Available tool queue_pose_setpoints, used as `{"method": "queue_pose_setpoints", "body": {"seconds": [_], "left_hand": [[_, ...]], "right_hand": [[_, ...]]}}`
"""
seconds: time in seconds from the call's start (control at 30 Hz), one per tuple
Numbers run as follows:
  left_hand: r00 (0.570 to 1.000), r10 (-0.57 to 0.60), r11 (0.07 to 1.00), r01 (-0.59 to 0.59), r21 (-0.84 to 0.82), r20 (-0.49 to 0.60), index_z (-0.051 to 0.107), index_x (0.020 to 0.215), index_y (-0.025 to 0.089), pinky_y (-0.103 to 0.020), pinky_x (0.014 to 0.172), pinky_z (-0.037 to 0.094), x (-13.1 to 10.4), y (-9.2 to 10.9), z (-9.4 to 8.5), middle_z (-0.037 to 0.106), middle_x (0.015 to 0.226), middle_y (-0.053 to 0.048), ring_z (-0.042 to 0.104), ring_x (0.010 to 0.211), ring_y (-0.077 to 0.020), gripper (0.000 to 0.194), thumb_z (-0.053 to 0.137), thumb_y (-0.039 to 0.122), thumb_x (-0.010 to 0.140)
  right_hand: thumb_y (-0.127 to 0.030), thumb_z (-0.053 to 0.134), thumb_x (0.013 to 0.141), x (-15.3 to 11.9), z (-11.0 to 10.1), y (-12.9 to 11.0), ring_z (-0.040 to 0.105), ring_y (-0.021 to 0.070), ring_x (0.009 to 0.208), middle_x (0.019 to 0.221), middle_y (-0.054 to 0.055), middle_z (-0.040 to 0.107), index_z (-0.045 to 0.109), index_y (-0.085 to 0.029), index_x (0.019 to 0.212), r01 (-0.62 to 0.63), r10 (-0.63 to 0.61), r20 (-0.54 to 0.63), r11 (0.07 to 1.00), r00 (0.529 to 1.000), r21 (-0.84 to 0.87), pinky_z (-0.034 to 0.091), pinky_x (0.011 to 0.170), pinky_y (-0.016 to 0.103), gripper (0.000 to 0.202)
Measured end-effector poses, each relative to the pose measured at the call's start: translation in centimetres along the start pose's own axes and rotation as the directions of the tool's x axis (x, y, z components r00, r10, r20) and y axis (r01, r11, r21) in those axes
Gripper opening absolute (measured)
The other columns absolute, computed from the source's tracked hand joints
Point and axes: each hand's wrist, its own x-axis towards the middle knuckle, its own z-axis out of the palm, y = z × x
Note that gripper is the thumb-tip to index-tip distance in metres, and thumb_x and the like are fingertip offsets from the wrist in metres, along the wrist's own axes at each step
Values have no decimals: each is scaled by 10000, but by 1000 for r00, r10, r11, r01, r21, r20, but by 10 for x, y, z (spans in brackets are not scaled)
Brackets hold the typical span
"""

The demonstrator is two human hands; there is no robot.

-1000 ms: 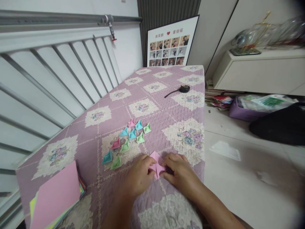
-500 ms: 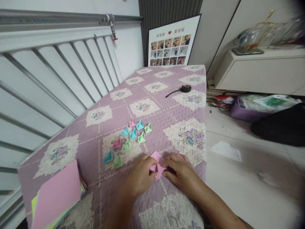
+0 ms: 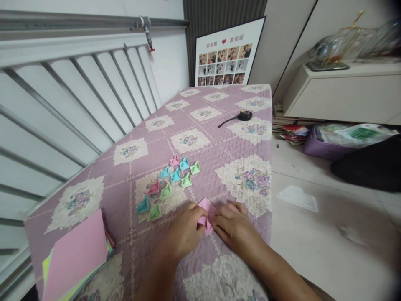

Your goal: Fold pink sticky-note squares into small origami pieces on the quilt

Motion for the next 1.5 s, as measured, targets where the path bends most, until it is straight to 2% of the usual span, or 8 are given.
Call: {"method": "queue_pose_setpoints", "body": {"seconds": [0.2,0.33,0.47,0.57,0.9,1.0,1.17,1.5], "left_hand": [[1000,-6,1000,6,9,11,607,929,251,-251,843,408,1,-1,1,564,972,6,536,957,-154,314,493,33,733],[1000,-5,1000,5,22,3,598,936,244,-240,824,408,1,0,0,564,976,5,536,948,-146,273,481,60,772],[999,-44,998,43,43,8,591,924,240,-244,813,407,0,2,2,561,977,6,529,952,-158,176,566,145,778],[997,-72,996,72,54,8,590,929,246,-257,822,405,1,2,5,553,985,9,525,957,-170,185,636,205,754],[999,-51,996,51,79,5,574,957,255,-256,813,394,0,1,8,539,988,13,522,953,-167,237,632,163,746],[999,-47,996,46,75,13,576,958,256,-259,822,390,1,2,8,543,995,13,521,963,-166,232,616,155,753],[998,-62,995,60,84,25,581,974,252,-268,817,399,1,5,6,545,1006,2,524,960,-175,230,591,160,763],[1000,-22,997,21,69,8,605,942,254,-278,851,406,-1,2,8,554,999,4,533,944,-170,230,606,127,750]], "right_hand": [[-230,556,885,1,0,2,493,155,778,740,-12,600,654,-250,779,21,-22,33,999,999,29,260,840,353,146],[-228,549,892,-1,2,2,483,156,770,733,-8,599,654,-245,770,32,-33,3,998,999,51,257,829,349,162],[-235,547,897,-1,3,2,476,157,762,715,-5,596,648,-235,745,30,-29,-17,998,999,57,255,821,347,183],[-242,556,895,0,3,1,480,157,761,716,-7,602,656,-237,755,23,-22,-19,997,1000,69,257,799,341,173],[-218,618,848,-1,-5,2,531,168,834,821,-8,640,662,-260,860,-22,12,52,982,999,185,304,809,335,62],[-213,576,864,-1,-3,5,544,174,823,814,6,630,637,-233,819,-123,118,38,977,992,173,328,784,331,78],[-265,647,810,1,2,6,538,200,805,777,8,610,605,-217,728,-348,348,-37,937,937,3,323,774,354,103],[-354,629,815,11,1,-4,533,208,827,758,2,604,607,-232,657,-451,446,-68,887,892,-100,296,763,368,201]]}}
